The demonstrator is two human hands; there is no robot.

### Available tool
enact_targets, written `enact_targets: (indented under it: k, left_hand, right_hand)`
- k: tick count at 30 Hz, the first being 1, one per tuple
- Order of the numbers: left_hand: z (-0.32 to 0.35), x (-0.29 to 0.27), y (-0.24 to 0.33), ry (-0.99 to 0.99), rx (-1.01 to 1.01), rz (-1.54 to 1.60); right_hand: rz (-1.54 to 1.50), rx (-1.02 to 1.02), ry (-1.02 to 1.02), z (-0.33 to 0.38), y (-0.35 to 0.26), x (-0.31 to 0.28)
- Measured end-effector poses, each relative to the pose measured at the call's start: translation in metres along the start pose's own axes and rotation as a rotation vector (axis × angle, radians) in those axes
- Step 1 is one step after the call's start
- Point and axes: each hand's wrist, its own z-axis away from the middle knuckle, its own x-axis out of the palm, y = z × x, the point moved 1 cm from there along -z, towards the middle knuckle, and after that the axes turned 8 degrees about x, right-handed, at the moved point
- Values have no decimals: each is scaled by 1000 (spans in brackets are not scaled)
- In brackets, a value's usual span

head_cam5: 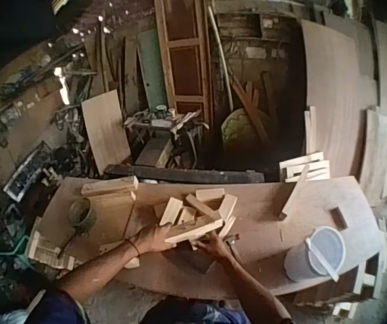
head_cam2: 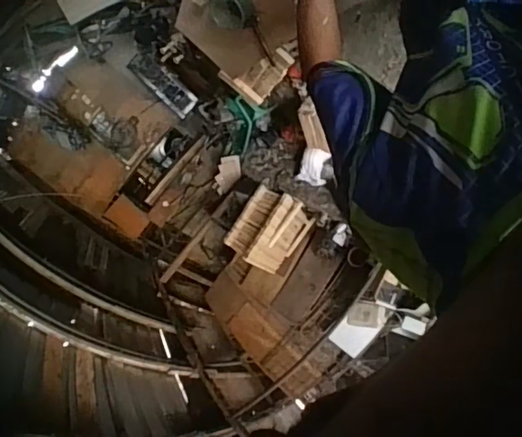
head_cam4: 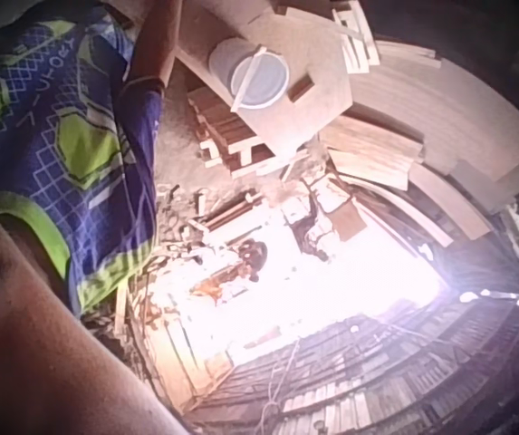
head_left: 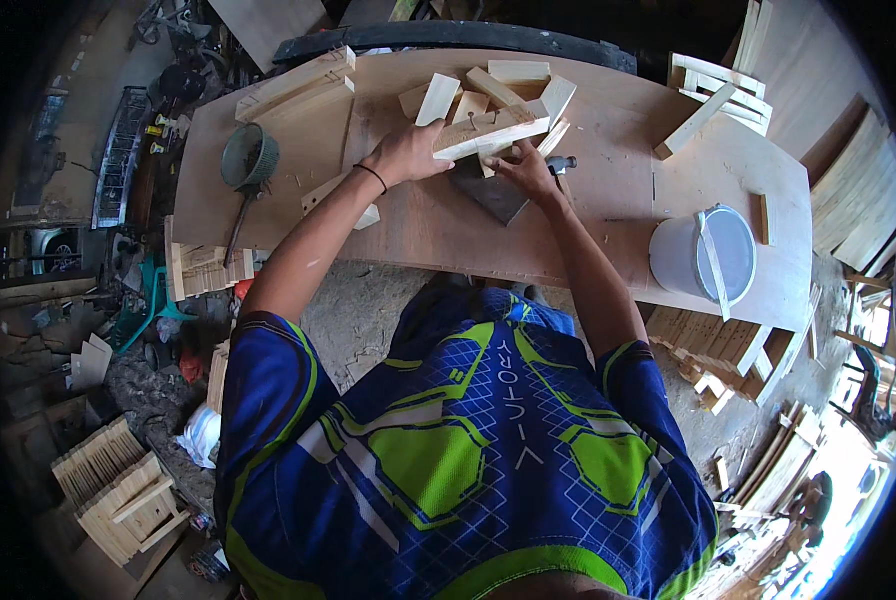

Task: Assembling small wooden slats into frames using glue, nails, and a hammer.

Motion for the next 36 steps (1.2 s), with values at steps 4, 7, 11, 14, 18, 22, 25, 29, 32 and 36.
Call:
enact_targets:
  k: [4, 7, 11, 14, 18, 22, 25, 29, 32, 36]
  left_hand:
    - [-1, -1, -2, 3, 40, 22]
    - [0, -1, 0, 20, 49, 0]
    - [1, -3, 6, 10, 49, -12]
    - [3, 1, 1, 35, 60, -23]
    - [2, 2, 4, 29, 47, -36]
    - [1, 6, -3, 80, 85, -51]
    - [2, 7, -1, 94, 83, -50]
    - [1, 8, -3, 102, 85, -45]
    - [0, 8, -3, 102, 105, -44]
    - [0, 7, 0, 85, 93, -50]
  right_hand:
    - [-1, -1, 20, -7, 4, -1]
    - [-72, 79, 3, -9, 9, -2]
    - [-25, 106, 6, -16, 19, -7]
    - [-2, 118, -21, -15, 13, -5]
    - [14, 170, -70, -15, 9, -8]
    - [13, 127, -96, -15, 4, -8]
    - [-11, 136, -90, -15, 4, -8]
    - [21, 149, -100, -18, 5, -12]
    - [46, 156, -86, -16, 4, -11]
    - [33, 198, -109, -10, -2, -11]
